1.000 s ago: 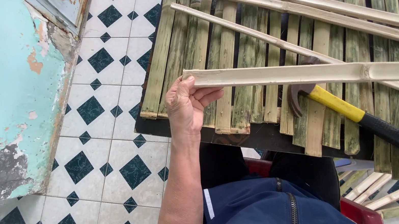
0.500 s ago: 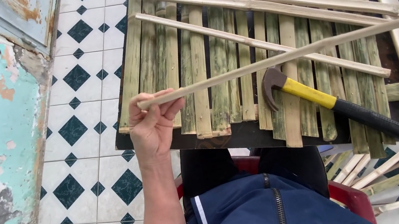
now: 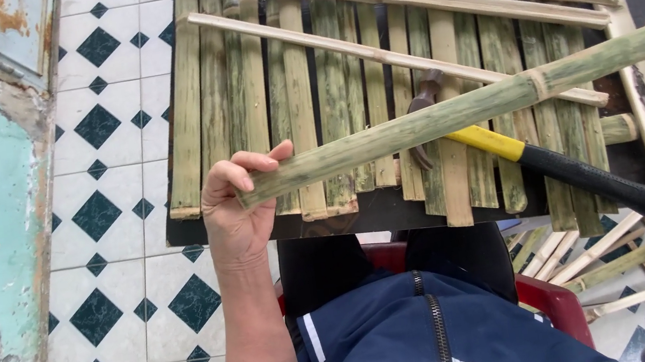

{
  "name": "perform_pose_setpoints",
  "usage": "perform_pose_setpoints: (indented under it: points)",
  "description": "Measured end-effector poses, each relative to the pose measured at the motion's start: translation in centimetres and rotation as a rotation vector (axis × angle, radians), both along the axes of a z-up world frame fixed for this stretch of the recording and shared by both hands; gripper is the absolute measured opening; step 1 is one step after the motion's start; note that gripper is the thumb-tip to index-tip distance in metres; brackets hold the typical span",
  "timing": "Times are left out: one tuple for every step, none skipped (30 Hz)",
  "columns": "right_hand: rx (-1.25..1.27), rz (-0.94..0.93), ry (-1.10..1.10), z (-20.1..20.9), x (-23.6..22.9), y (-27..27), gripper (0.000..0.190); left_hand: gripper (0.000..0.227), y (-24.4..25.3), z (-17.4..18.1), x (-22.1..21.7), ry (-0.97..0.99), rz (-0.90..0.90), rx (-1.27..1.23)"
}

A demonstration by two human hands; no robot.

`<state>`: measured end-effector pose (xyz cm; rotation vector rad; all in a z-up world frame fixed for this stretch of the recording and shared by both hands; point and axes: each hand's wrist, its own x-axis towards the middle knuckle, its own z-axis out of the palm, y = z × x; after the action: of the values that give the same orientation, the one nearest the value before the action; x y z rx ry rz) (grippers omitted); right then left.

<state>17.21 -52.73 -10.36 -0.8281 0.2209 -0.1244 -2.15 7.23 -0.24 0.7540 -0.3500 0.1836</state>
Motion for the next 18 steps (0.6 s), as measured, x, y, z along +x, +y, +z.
perform_pose_setpoints:
  points:
    - [0.188, -0.045, 0.0, -0.2, -0.1, -0.5, 0.036, 0.016, -0.1, 0.1, 0.1, 0.0, 0.011, -0.005]
    - [0.186, -0.054, -0.003, 0.9, -0.6, 0.6, 0.036, 0.016, -0.2, 0.2, 0.0, -0.002, 0.003, -0.008]
    - [0.118, -0.028, 0.076, 2.0, -1.1, 1.8, 0.039, 0.018, -0.2, 0.4, 0.0, 0.018, 0.022, 0.011]
    - [0.05, -0.003, 0.156, 3.0, -1.5, 3.0, 0.044, 0.019, -0.3, 0.5, -0.1, 0.037, 0.041, 0.03]
    - [0.05, -0.008, 0.152, 4.3, -2.2, 4.4, 0.044, 0.019, -0.3, 0.4, 0.0, 0.034, 0.036, 0.031]
    - [-0.026, -0.04, 0.142, 5.7, -3.0, 5.8, 0.04, 0.02, -0.3, 0.3, 0.0, 0.046, 0.035, 0.004]
    - [-0.104, -0.07, 0.134, 7.0, -3.7, 7.3, 0.037, 0.021, -0.2, 0.2, 0.0, 0.06, 0.037, -0.023]
    - [-0.104, -0.074, 0.132, 6.6, -3.7, 6.7, 0.037, 0.021, -0.1, 0.0, 0.0, 0.058, 0.033, -0.024]
    - [-0.082, -0.03, 0.045, 6.2, -3.7, 6.2, 0.031, 0.019, 0.0, -0.3, 0.1, 0.074, 0.037, -0.066]
    - [-0.059, 0.012, -0.043, 5.8, -3.7, 5.7, 0.03, 0.017, 0.1, -0.5, 0.2, 0.09, 0.041, -0.109]
    - [-0.059, 0.01, -0.045, 6.7, -3.9, 7.1, 0.03, 0.017, -0.2, -0.2, 0.3, 0.089, 0.038, -0.109]
    - [0.061, -0.093, 0.005, 7.6, -4.1, 8.4, 0.035, 0.017, -0.5, 0.1, 0.4, 0.102, 0.061, -0.171]
    - [0.18, -0.192, 0.055, 8.5, -4.2, 9.8, 0.04, 0.019, -0.8, 0.4, 0.5, 0.115, 0.087, -0.233]
    - [0.18, -0.191, 0.054, 9.0, -4.2, 10.6, 0.04, 0.019, -1.4, 0.2, 0.8, 0.114, 0.088, -0.233]
    - [0.185, -0.218, 0.087, 9.5, -4.3, 11.6, 0.031, 0.034, -1.8, 0.1, 0.9, 0.184, 0.115, -0.472]
    - [0.189, -0.244, 0.121, 10.0, -4.3, 12.5, 0.027, 0.054, -2.3, 0.0, 1.1, 0.253, 0.141, -0.711]
    - [0.191, -0.235, 0.121, 11.2, -4.6, 14.5, 0.027, 0.054, -3.1, 0.1, 1.0, 0.249, 0.15, -0.71]
    - [0.12, -0.267, 0.177, 12.4, -5.0, 16.5, 0.036, 0.044, -3.8, 0.3, 1.0, 0.314, 0.168, -0.666]
